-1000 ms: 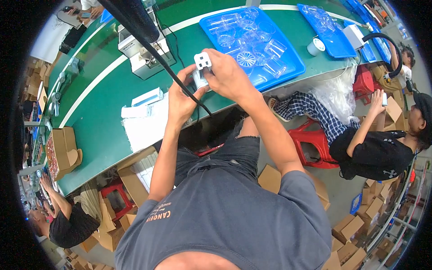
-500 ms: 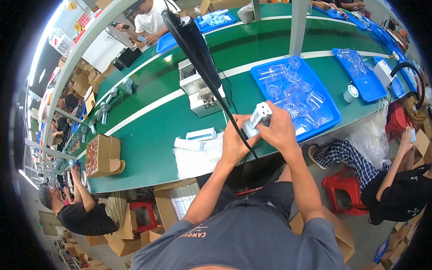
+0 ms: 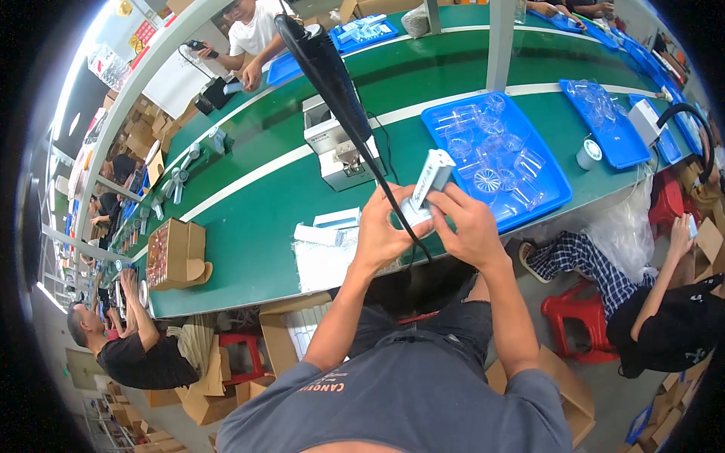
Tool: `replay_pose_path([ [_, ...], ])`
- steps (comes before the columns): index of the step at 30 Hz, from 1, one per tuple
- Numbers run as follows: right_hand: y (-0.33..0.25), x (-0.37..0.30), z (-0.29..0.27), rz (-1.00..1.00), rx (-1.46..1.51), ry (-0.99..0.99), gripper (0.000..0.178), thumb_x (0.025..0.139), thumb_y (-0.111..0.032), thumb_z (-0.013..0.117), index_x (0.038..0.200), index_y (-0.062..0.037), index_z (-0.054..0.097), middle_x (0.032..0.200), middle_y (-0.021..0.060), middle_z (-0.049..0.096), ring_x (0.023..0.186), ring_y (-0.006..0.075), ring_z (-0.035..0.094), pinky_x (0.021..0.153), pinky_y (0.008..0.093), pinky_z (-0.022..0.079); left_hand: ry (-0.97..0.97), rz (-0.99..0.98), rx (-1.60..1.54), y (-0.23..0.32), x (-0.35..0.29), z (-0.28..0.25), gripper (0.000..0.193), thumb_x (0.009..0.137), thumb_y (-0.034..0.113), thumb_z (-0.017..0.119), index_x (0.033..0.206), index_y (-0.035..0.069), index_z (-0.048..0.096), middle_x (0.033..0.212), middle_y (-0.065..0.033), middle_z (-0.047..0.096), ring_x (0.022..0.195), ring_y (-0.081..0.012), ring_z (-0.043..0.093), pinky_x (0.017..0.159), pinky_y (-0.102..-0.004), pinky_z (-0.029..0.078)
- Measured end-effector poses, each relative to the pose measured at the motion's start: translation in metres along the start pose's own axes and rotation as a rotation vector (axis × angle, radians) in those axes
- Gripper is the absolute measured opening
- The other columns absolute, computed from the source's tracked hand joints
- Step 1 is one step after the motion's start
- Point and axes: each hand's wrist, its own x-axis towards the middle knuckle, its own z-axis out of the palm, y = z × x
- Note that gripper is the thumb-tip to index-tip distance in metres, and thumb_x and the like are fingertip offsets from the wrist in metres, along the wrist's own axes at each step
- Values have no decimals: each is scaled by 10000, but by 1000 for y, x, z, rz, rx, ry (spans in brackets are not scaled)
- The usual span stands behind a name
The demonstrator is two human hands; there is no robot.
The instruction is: The person assembles electronic housings, then applies labels to them, and packages them into cardboard boxes. The packaging process involves wrapping the housings in bubble wrap and sealing the boxes with a heat gun.
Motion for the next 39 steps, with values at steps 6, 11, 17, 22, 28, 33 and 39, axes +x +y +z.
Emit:
replay_pose_path([
  [6, -8, -2, -7, -67, -284, -156, 273, 870, -12, 663, 1141, -48, 673, 921, 162, 652, 834, 367, 664, 704, 428, 533, -99, -79, 115, 10, 0, -15, 499, 696, 249, 889, 1134, 59, 745, 944, -92, 587, 849, -284, 642, 741, -381, 523],
  [11, -2, -21, 5, 13, -212, 86, 216, 919, -59, 662, 1133, -37, 673, 1008, 141, 718, 893, 344, 712, 737, 399, 566, 1, -165, 208, 15, -5, -3, 511, 700, 249, 894, 1141, 44, 736, 952, -114, 608, 862, -307, 653, 737, -396, 527],
  [17, 1, -7, 13, 422, 267, 101, 201, 995, -138, 601, 939, 35, 687, 753, 128, 707, 682, 200, 695, 653, 322, 532, 131, 42, -37, -7, -5, 1, 555, 730, 99, 915, 1212, -5, 660, 1154, -88, 665, 1054, -217, 647, 921, -338, 503],
  [22, 6, -3, 1, 498, 344, -56, 243, 1000, -170, 629, 863, 21, 691, 713, 39, 678, 634, 91, 632, 589, 240, 493, 35, -152, -563, -18, -12, 10, 554, 786, 32, 858, 1293, 33, 633, 1329, -72, 555, 1233, -210, 580, 1031, -406, 517],
  [28, 31, -5, -5, 576, 590, -91, 279, 987, -207, 618, 833, 4, 715, 639, 46, 657, 550, 88, 601, 521, 239, 460, -149, -156, -588, -21, -17, 7, 569, 846, 88, 824, 1364, 8, 603, 1336, -81, 580, 1208, -191, 592, 1022, -378, 509],
  [33, 30, 2, -32, 597, 516, -7, 344, 1054, -300, 549, 1007, -6, 721, 618, 13, 617, 439, 55, 506, 445, 190, 384, -311, -268, -586, -26, -18, 2, 477, 959, 162, 718, 1375, -33, 589, 1207, -82, 630, 1126, -176, 618, 962, -315, 498],
  [39, 2, 44, -42, 395, 381, -4, 285, 1052, -301, 576, 1117, -50, 694, 732, -20, 557, 629, 32, 528, 460, 197, 362, -360, -301, -614, -24, -21, -8, 422, 992, 193, 677, 1339, -38, 614, 1177, -99, 630, 1122, -190, 611, 958, -301, 474],
])
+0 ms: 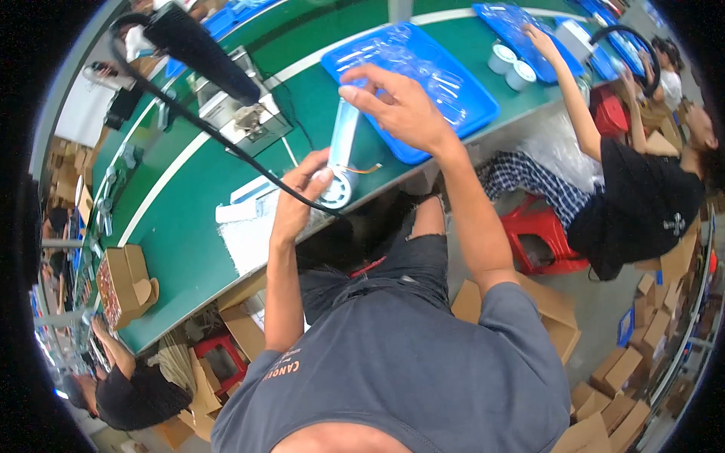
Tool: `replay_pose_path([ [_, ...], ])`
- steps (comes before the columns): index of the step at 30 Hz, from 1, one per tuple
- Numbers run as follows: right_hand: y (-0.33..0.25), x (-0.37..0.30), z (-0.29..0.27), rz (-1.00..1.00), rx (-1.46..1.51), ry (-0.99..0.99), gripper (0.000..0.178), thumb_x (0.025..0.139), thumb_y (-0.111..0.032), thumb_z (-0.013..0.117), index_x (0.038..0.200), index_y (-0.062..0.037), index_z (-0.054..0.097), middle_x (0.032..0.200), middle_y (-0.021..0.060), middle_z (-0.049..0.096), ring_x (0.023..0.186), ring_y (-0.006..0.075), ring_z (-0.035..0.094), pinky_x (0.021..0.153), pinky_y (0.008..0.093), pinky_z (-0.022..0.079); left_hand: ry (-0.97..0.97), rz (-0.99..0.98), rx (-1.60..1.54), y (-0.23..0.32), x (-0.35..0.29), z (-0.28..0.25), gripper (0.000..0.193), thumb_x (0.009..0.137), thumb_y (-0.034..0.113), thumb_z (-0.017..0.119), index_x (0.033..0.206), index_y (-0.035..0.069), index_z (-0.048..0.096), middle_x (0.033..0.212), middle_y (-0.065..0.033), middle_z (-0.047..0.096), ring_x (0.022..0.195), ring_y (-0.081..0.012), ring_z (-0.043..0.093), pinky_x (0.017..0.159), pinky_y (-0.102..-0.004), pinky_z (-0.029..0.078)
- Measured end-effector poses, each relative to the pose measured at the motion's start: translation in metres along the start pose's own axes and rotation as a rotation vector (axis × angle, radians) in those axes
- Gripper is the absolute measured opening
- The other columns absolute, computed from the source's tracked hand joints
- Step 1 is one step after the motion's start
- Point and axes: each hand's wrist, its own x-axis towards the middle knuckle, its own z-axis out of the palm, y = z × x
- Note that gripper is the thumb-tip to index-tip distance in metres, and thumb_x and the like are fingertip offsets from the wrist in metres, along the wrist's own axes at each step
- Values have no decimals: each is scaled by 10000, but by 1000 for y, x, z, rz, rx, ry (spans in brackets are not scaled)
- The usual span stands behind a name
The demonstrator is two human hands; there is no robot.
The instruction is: The person assembles electronic housings, then applies labels to them, and packages them into cardboard boxes. The packaging process involves wrapping the housings in bubble wrap and sealing the boxes with a heat gun.
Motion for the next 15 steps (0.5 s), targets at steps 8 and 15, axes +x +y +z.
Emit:
replay_pose_path([
  [8, 8, 71, -41, 160, -215, -432, 283, 1029, -300, 613, 984, -39, 714, 735, -43, 571, 593, 29, 470, 507, 202, 349, 336, 174, 184, 18, -34, -6, 350, 956, 85, 664, 1295, 1, 640, 1263, -135, 627, 1123, -248, 638, 977, -357, 491],
  [15, 32, 251, -68, 210, -509, -277, 339, 963, -407, 670, 805, -107, 679, 620, -18, 563, 505, 71, 503, 466, 232, 338, 1060, 227, 825, -11, -100, -69, 218, 833, -33, 714, 1051, -18, 699, 1028, -159, 619, 949, -303, 630, 847, -371, 517],
])
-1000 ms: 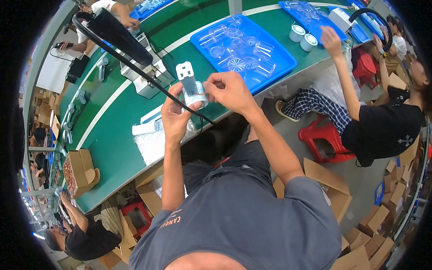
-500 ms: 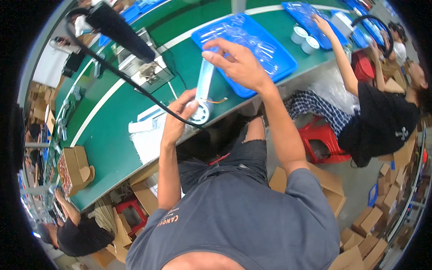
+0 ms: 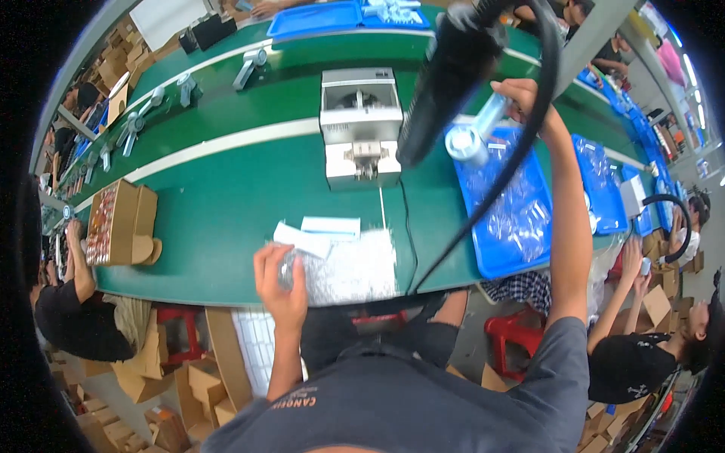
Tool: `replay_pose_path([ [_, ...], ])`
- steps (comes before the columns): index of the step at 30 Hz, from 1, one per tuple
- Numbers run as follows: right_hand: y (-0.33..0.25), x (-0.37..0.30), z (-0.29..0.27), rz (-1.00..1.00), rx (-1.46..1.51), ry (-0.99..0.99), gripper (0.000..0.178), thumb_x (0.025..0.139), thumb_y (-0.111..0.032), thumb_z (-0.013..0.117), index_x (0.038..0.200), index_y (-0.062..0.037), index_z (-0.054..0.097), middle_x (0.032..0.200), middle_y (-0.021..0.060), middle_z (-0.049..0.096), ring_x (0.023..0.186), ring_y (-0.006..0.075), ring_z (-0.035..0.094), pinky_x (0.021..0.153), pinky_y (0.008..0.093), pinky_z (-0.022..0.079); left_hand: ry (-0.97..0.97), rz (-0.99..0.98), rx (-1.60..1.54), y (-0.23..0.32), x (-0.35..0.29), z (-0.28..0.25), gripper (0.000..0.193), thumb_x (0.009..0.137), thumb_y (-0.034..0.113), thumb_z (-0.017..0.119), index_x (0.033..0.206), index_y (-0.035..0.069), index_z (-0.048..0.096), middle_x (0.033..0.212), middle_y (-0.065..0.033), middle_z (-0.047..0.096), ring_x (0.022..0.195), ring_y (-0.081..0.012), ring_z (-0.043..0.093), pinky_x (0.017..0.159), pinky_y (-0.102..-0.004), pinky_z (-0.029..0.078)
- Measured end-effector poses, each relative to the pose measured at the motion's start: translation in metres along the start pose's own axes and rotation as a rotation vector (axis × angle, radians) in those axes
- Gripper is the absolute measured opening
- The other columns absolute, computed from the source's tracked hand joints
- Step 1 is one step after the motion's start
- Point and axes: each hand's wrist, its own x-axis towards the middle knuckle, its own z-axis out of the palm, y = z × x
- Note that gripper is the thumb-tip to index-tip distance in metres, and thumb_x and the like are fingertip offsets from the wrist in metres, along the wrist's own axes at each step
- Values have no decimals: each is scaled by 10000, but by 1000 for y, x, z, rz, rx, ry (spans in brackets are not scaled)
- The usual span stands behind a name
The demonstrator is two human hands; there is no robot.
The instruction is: The person assembles electronic housings, then applies labels to them, and packages them into cardboard boxes. The packaging process involves wrapping the housings in bubble wrap and sealing the boxes with a heat gun.
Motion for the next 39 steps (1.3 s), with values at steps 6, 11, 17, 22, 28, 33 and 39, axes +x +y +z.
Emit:
replay_pose_path([
  [6, 13, 213, 82, 253, 506, 88, 306, 1006, -315, 612, 1150, -46, 633, 922, 124, 737, 650, 148, 612, 605, 285, 533, 101, 28, 183, -15, -23, -4, 117, 797, -55, 697, 894, 6, 673, 683, -76, 529, 577, -231, 509, 513, -356, 376],
  [11, 57, 339, 160, 281, 1071, 152, 215, 1013, -69, 583, 1201, 35, 564, 1044, 224, 667, 803, 272, 693, 659, 308, 631, 111, -60, 71, -10, -31, -8, 110, 768, -49, 693, 852, 12, 661, 613, -49, 491, 495, -209, 474, 464, -331, 341],
  [17, 85, 328, 149, 181, 1172, 242, 285, 1027, -112, 588, 1251, 46, 508, 1129, 204, 590, 925, 367, 694, 804, 479, 650, 74, -27, -15, -17, -26, 4, 49, 823, -27, 698, 858, -1, 676, 627, -36, 553, 479, -124, 466, 471, -270, 361],
  [22, -1, 230, 131, 69, 333, 23, 357, 1018, -210, 578, 1267, 41, 626, 1128, 155, 713, 1021, 269, 713, 895, 416, 608, 112, -55, 16, -29, -28, -3, 34, 892, 15, 694, 876, -3, 669, 640, -7, 503, 536, -107, 422, 494, -275, 339],
  [28, -34, -93, 19, -321, 526, -5, 383, 1070, -296, 503, 1205, 40, 628, 1183, 157, 673, 1107, 227, 643, 963, 356, 503, -10, -189, -127, -11, -12, 9, 63, 879, -2, 704, 942, 1, 709, 665, 0, 524, 568, -84, 426, 526, -255, 345],
  [33, 54, -315, 123, -324, 1067, -132, 505, 998, -438, 619, 1015, 65, 651, 777, 221, 645, 566, 283, 635, 488, 345, 515, -109, -160, -244, -11, -13, -12, 100, 879, 2, 703, 979, 7, 705, 764, -36, 592, 658, -106, 520, 612, -252, 421],
  [39, 143, -393, 274, 385, 805, -225, 267, 1024, -221, 612, 1109, 20, 688, 870, 113, 726, 737, 164, 701, 649, 297, 560, -871, 255, -146, 30, -18, 17, 206, 825, 124, 750, 1002, 31, 699, 919, -136, 616, 886, -342, 611, 796, -421, 498],
])
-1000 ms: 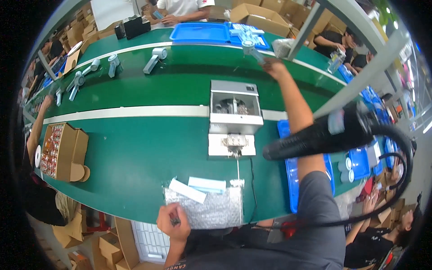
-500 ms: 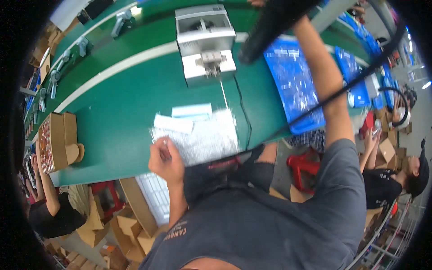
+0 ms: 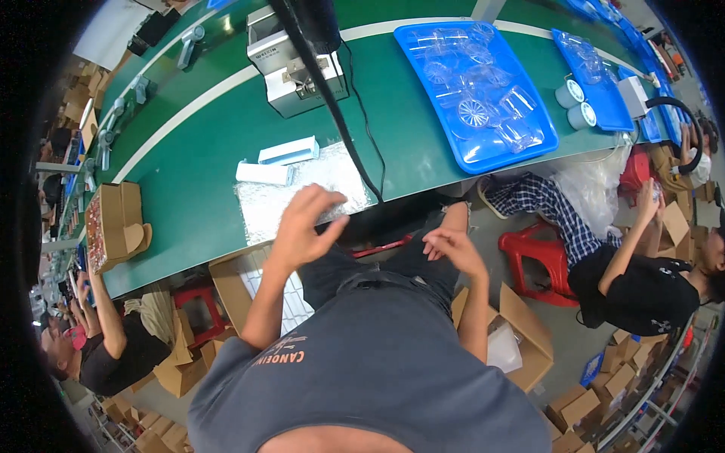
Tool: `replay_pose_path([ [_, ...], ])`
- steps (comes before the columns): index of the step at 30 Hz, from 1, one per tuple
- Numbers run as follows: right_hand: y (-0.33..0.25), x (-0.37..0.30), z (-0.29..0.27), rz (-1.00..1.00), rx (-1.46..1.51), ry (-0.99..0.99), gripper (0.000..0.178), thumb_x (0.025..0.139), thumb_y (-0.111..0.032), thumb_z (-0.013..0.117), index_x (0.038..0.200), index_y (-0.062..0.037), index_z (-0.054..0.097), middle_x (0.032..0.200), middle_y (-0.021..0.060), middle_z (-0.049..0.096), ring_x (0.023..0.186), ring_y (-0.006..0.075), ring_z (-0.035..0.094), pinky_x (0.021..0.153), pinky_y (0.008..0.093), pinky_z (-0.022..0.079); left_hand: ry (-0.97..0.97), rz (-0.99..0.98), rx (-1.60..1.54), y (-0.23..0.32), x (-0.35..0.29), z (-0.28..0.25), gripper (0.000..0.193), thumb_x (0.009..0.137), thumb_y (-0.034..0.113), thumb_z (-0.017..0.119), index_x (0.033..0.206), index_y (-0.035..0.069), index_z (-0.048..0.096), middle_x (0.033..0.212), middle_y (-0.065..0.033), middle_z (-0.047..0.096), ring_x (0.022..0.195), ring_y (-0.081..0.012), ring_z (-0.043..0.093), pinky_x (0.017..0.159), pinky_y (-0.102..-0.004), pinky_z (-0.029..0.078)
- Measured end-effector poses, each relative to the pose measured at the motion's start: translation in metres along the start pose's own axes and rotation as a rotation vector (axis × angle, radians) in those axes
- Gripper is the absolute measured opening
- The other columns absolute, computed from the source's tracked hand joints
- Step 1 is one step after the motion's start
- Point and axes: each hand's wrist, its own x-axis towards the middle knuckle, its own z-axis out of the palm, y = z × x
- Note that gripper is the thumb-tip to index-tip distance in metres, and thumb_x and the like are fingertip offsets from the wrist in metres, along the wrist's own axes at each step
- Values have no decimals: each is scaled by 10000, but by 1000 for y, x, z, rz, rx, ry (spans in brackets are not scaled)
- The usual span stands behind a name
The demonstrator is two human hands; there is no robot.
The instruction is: The person assembles electronic housings, then applies labels to them, and packages them into cardboard boxes. The packaging process involves wrapping the housings in bubble wrap and sealing the boxes with a heat gun.
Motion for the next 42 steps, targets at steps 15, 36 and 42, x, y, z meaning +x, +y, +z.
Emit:
replay_pose_path([
  [15, 85, 98, -33, -71, -40, 660, 153, 917, -27, 543, 772, 23, 545, 546, 128, 593, 329, 179, 486, 306, 321, 350, 734, 35, -67, -140, 126, -137, 423, 987, 157, 684, 651, 57, 446, 621, 63, 359, 596, -38, 299, 533, -261, 212],
  [36, 89, 100, -41, -4, -1, 635, 144, 938, -42, 510, 884, 42, 614, 547, 111, 598, 334, 160, 472, 310, 304, 325, 168, 48, -338, -169, 206, -108, 1375, 619, 399, 975, 1622, -5, 127, 1578, -273, 355, 1470, -344, 380, 1193, -476, 350],
  [42, 88, 98, -40, -22, -16, 671, 277, 942, -46, 465, 684, 2, 554, 516, 123, 578, 304, 162, 437, 286, 301, 295, 214, 37, -324, -160, 208, -109, 1395, 584, 399, 998, 1597, -49, 149, 1491, -296, 454, 1386, -363, 474, 1185, -476, 362],
])
